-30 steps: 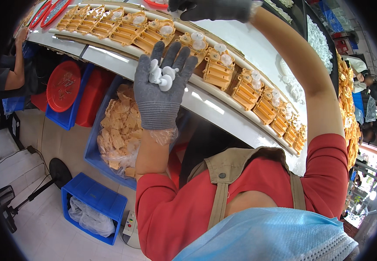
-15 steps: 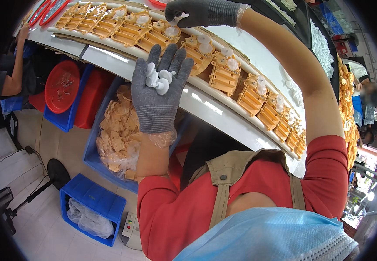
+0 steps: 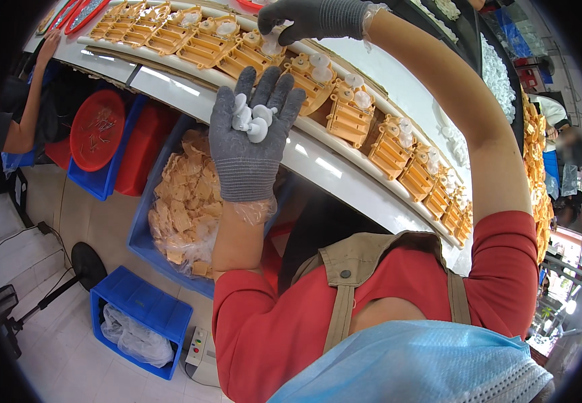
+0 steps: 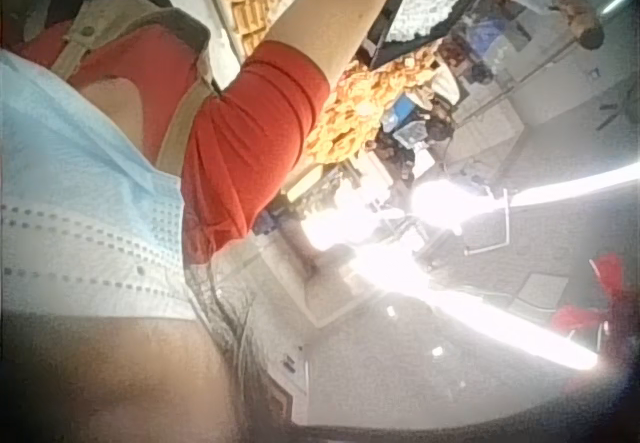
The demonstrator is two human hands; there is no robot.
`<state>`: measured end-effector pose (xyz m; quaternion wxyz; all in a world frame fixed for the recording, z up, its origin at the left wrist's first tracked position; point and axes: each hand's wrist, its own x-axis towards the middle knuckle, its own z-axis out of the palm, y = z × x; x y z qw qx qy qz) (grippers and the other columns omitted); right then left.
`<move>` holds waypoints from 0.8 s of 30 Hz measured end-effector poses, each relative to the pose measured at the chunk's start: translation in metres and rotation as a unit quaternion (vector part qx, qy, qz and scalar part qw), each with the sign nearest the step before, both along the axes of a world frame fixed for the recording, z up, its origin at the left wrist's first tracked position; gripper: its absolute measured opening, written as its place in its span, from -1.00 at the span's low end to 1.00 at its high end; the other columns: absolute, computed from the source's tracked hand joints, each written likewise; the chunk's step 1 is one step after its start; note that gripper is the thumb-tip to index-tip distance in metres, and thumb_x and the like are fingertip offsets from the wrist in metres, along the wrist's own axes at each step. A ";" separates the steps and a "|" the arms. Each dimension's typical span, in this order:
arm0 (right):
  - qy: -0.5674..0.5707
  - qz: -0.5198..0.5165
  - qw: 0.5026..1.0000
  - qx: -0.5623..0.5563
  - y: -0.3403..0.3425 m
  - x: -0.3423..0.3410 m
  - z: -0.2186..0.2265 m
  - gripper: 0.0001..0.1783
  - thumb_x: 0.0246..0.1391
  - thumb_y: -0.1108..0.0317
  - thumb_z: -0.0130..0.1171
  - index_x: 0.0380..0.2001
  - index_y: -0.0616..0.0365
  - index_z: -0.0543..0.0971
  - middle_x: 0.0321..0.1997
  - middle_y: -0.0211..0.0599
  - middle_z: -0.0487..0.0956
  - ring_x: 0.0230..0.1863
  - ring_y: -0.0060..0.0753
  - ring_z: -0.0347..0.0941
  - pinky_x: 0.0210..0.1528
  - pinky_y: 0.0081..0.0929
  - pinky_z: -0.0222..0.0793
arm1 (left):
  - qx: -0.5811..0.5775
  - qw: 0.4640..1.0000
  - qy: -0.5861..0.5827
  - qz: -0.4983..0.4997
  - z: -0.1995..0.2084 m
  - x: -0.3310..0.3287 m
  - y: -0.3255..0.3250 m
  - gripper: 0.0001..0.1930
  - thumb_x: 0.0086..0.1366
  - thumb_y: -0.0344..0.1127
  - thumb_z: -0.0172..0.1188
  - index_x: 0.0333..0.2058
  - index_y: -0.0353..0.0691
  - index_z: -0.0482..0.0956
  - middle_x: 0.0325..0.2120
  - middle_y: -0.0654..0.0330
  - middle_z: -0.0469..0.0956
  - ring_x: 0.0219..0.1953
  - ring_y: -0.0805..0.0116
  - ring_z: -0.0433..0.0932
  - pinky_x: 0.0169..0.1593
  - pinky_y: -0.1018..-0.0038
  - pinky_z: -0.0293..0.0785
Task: Assembling small plastic components into toy vehicle chassis at a factory workbench.
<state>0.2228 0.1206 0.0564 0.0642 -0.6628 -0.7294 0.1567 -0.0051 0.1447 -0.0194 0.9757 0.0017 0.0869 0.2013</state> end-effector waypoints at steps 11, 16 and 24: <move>0.033 0.081 0.992 0.093 -0.046 -0.096 0.012 -0.73 -0.14 0.35 0.29 -0.29 0.06 0.54 -0.24 -0.33 0.53 -0.16 -0.32 0.47 -0.13 -0.40 0.44 | 0.007 0.999 0.048 0.008 0.002 -0.001 0.001 -0.55 0.29 -0.06 -0.09 -0.01 -0.31 0.35 -0.15 0.04 0.45 -0.04 0.23 0.43 0.10 0.12 0.31; 0.044 0.009 0.999 0.021 -0.050 -0.100 0.019 -0.79 -0.15 0.36 0.29 -0.41 0.12 0.49 -0.34 -0.31 0.51 -0.30 -0.31 0.47 -0.20 -0.41 0.44 | -0.046 0.999 0.030 0.004 0.009 0.004 -0.006 -0.56 0.30 -0.09 -0.11 -0.02 -0.33 0.36 -0.12 0.06 0.46 -0.05 0.25 0.44 0.09 0.26 0.32; 0.001 -0.009 0.998 -0.056 -0.051 -0.092 0.039 -0.80 -0.13 0.37 0.27 -0.44 0.13 0.46 -0.42 -0.33 0.50 -0.42 -0.35 0.45 -0.26 -0.45 0.42 | -0.040 0.998 -0.047 -0.014 0.015 0.003 -0.005 -0.52 0.30 -0.10 -0.12 0.06 -0.33 0.25 -0.03 -0.11 0.35 0.07 0.05 0.32 0.18 0.03 0.17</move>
